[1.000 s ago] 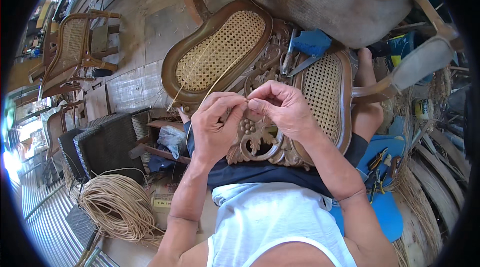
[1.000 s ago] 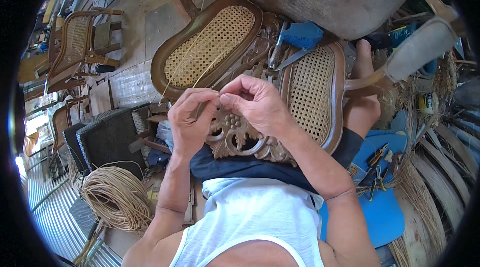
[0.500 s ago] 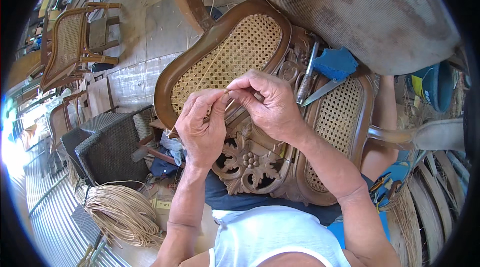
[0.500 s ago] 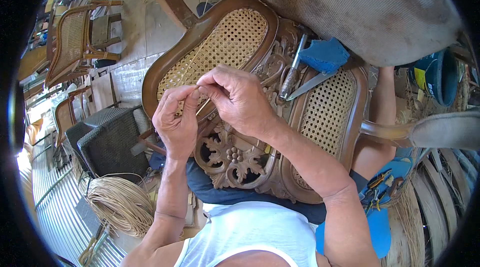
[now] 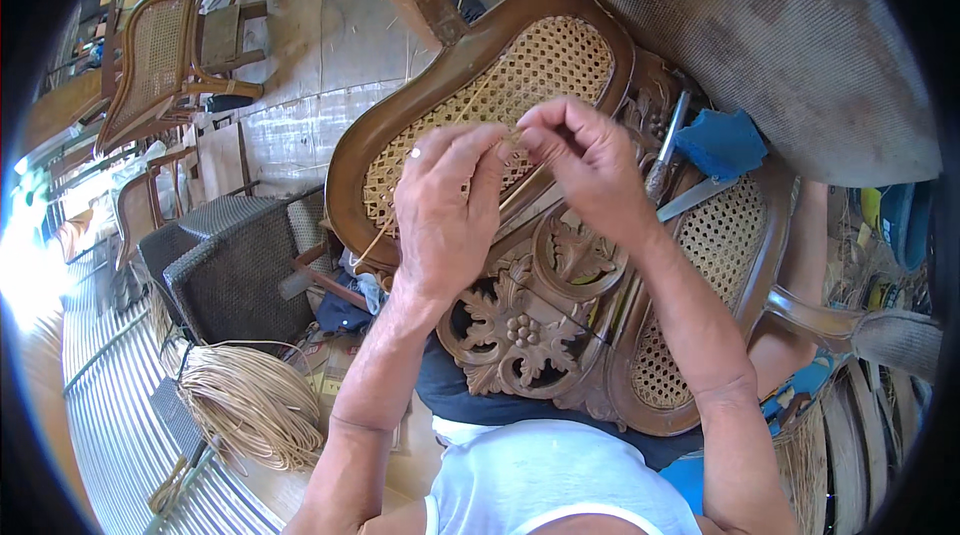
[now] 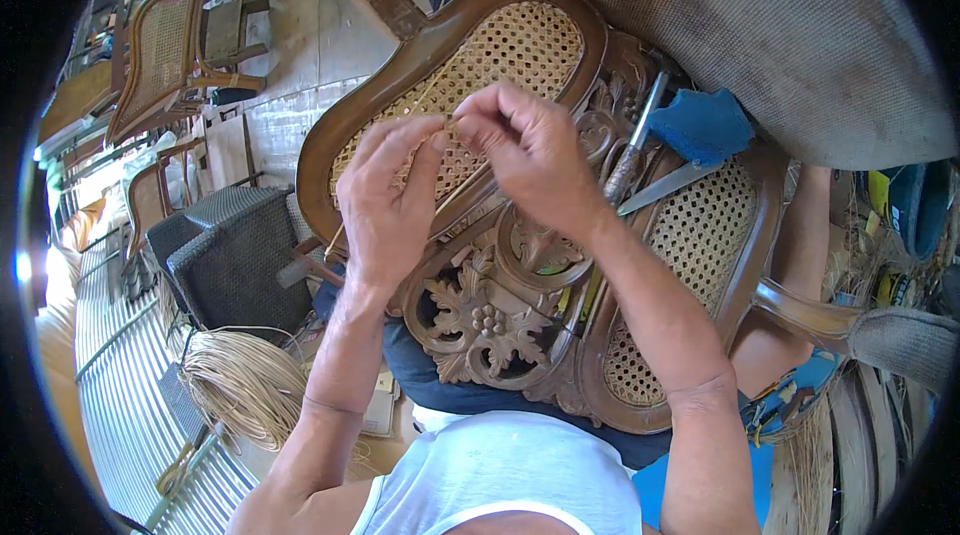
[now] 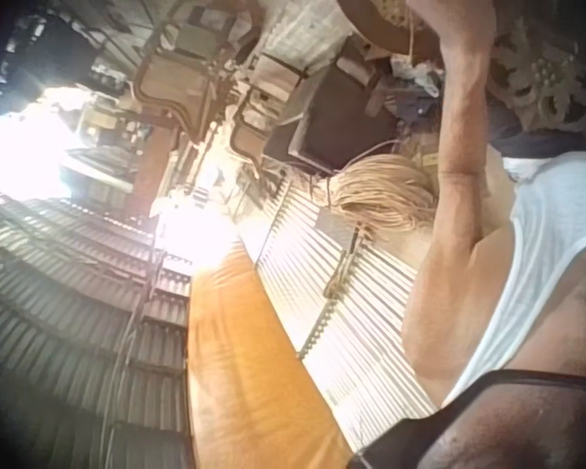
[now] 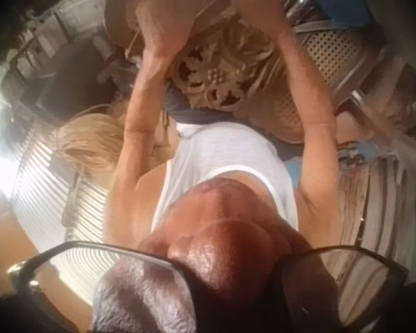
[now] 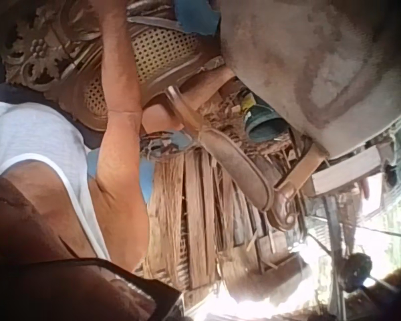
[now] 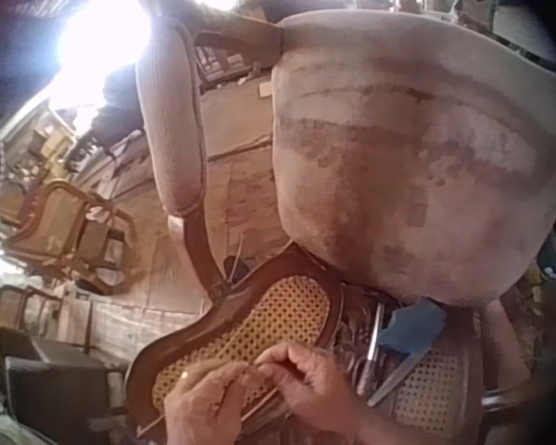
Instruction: Repairing a wooden chair by weaving cane material and using glue and small nails.
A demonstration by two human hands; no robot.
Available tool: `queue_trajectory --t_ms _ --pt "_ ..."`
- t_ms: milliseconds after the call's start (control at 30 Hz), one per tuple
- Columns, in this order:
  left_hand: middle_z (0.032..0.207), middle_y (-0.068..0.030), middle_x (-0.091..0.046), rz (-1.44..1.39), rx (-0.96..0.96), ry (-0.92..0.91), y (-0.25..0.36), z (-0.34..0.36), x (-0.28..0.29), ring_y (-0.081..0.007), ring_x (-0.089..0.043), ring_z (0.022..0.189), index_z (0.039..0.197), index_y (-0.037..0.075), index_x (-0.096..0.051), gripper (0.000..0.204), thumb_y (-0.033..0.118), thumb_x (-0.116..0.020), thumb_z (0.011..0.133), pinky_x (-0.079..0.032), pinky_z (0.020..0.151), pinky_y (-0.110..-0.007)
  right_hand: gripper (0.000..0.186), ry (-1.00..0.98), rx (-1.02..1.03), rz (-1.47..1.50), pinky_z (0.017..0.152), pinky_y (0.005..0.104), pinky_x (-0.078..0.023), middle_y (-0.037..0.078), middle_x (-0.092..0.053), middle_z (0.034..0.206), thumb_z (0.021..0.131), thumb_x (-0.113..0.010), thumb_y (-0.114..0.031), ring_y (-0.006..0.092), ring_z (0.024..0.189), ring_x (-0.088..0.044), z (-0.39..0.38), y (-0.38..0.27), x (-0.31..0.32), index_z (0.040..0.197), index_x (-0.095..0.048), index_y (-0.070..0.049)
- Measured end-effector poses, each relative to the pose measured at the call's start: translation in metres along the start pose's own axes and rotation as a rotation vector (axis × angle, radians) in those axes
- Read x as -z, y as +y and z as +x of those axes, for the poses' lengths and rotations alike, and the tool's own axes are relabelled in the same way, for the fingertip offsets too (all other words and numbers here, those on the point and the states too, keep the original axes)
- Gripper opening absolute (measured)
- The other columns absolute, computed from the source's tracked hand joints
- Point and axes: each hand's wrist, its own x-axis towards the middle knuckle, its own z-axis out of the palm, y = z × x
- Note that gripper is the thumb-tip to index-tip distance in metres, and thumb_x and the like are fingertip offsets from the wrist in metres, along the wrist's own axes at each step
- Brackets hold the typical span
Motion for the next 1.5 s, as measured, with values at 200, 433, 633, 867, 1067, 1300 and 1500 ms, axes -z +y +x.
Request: queue_trajectory --t_ms 200,433,633,867,1067,1300,1500 --pt "0.113 -0.018 -0.064 0.365 -0.108 -0.05 -0.029 0.035 -0.014 -0.0361 -0.063 0.106 0.121 0.001 -0.063 0.039 0.021 -0.073 0.089 -0.048 0.09 -0.046 0.008 0.102 0.137 -0.369 0.073 0.0296 -0.053 0.007 -0.069 0.082 0.095 -0.067 -0.01 0.0123 0.078 -0.064 0.054 0.041 0.044 0.098 -0.066 -0.003" --pt "0.111 -0.0191 -0.064 0.507 -0.042 -0.159 -0.036 0.061 -0.037 -0.0367 -0.068 0.094 0.119 0.001 -0.063 0.036 0.022 -0.068 0.091 -0.054 0.081 -0.046 0.01 0.01 0.366 -0.637 0.073 0.0334 -0.053 0.009 -0.07 0.084 0.091 -0.069 -0.01 0.0211 0.078 -0.068 0.108 0.054 0.061 0.097 -0.065 -0.003" --pt "0.099 -0.0162 -0.067 0.545 -0.097 -0.096 -0.04 0.076 -0.035 -0.0365 -0.068 0.088 0.111 0.006 -0.073 0.022 0.017 -0.065 0.093 -0.054 0.079 -0.044 0.006 -0.22 0.349 -0.633 0.081 0.0337 -0.054 0.01 -0.069 0.089 0.094 -0.062 -0.008 0.0206 0.084 -0.067 0.132 0.046 0.062 0.097 -0.065 -0.004" --pt "0.09 -0.0145 -0.065 0.405 -0.253 -0.151 -0.051 0.101 -0.025 -0.033 -0.066 0.082 0.108 0.01 -0.076 0.018 0.016 -0.067 0.093 -0.052 0.075 -0.043 0.008 -0.333 0.343 -0.631 0.081 0.0313 -0.054 0.004 -0.068 0.088 0.093 -0.06 0.0 0.0151 0.084 -0.065 0.144 0.052 0.064 0.097 -0.065 -0.004" --pt "0.088 -0.0138 -0.065 0.339 -0.302 -0.047 -0.058 0.109 -0.031 -0.031 -0.067 0.082 0.105 0.009 -0.077 0.017 0.016 -0.068 0.092 -0.051 0.075 -0.041 0.014 -0.4 0.374 -0.533 0.078 0.0299 -0.053 0.003 -0.067 0.086 0.089 -0.061 0.007 0.0141 0.083 -0.064 0.149 0.053 0.063 0.096 -0.065 -0.004" --pt "0.092 -0.0131 -0.068 0.338 -0.278 -0.067 -0.059 0.109 -0.032 -0.0299 -0.068 0.086 0.104 0.006 -0.076 0.017 0.016 -0.067 0.093 -0.052 0.079 -0.039 0.015 -0.423 0.523 -0.794 0.076 0.036 -0.052 0.01 -0.064 0.086 0.083 -0.063 0.008 0.0252 0.082 -0.064 0.147 0.048 0.056 0.093 -0.062 -0.004" --pt "0.094 -0.0142 -0.069 0.337 -0.223 -0.058 -0.057 0.111 -0.033 -0.0297 -0.069 0.088 0.105 0.004 -0.075 0.02 0.017 -0.066 0.093 -0.053 0.08 -0.039 0.02 -0.289 0.623 -0.88 0.083 0.0433 -0.054 0.014 -0.064 0.097 0.082 -0.063 0.007 0.0349 0.097 -0.066 0.132 0.058 0.048 0.099 -0.06 -0.002"
